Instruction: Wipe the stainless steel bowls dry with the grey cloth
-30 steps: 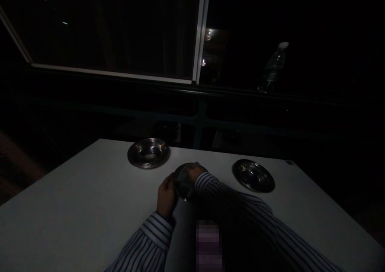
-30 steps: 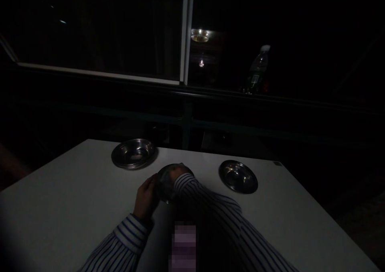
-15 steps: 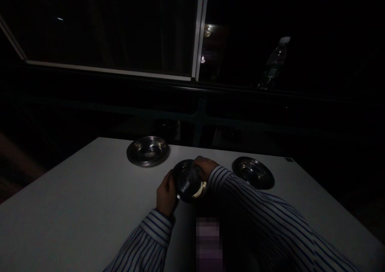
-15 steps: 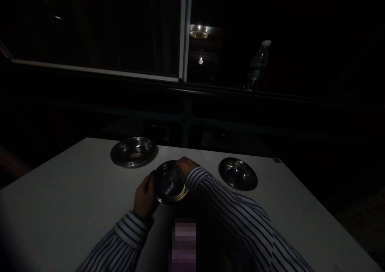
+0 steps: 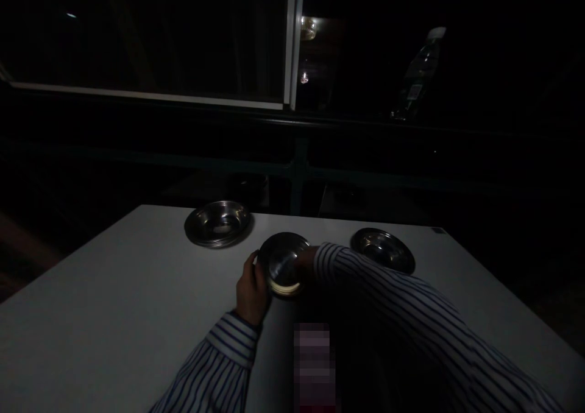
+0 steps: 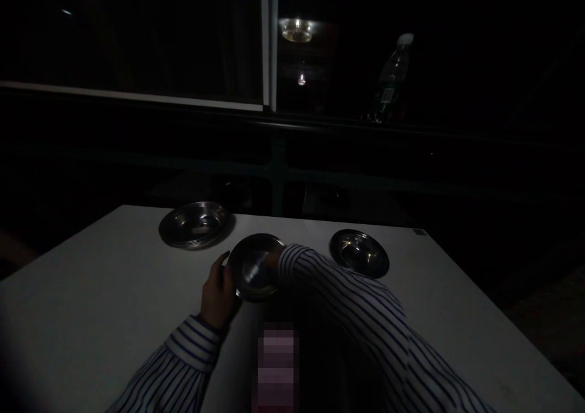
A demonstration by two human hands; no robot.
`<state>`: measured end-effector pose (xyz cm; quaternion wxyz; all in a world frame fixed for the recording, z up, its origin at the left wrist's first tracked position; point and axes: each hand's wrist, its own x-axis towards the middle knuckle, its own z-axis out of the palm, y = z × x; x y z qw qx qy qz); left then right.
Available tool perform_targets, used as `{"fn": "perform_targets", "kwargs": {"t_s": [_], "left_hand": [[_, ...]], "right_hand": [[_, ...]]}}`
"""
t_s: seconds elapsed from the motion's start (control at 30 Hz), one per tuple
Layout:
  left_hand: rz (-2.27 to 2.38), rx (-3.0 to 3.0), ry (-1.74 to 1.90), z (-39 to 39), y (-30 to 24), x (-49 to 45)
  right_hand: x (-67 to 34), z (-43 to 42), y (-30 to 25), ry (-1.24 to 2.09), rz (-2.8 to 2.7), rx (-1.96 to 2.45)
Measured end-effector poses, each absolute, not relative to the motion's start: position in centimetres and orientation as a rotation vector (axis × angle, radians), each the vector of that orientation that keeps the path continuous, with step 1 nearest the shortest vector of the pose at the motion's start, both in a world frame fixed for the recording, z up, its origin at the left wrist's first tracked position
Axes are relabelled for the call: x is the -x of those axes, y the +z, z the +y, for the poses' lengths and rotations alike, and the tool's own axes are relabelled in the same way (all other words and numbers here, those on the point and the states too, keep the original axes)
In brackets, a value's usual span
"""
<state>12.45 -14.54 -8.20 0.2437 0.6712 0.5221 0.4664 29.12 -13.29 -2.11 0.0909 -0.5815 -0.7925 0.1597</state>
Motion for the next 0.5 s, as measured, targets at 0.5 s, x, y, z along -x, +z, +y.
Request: {"fn": "perform_targets", "kwargs": {"t_s": [0.5], "left_hand": [[1.493, -1.693, 1.355, -14.3, -8.7, -11.9]], "right_hand": [[-36.6, -19.5, -2.6, 0.637, -1.210, 1.514]]}}
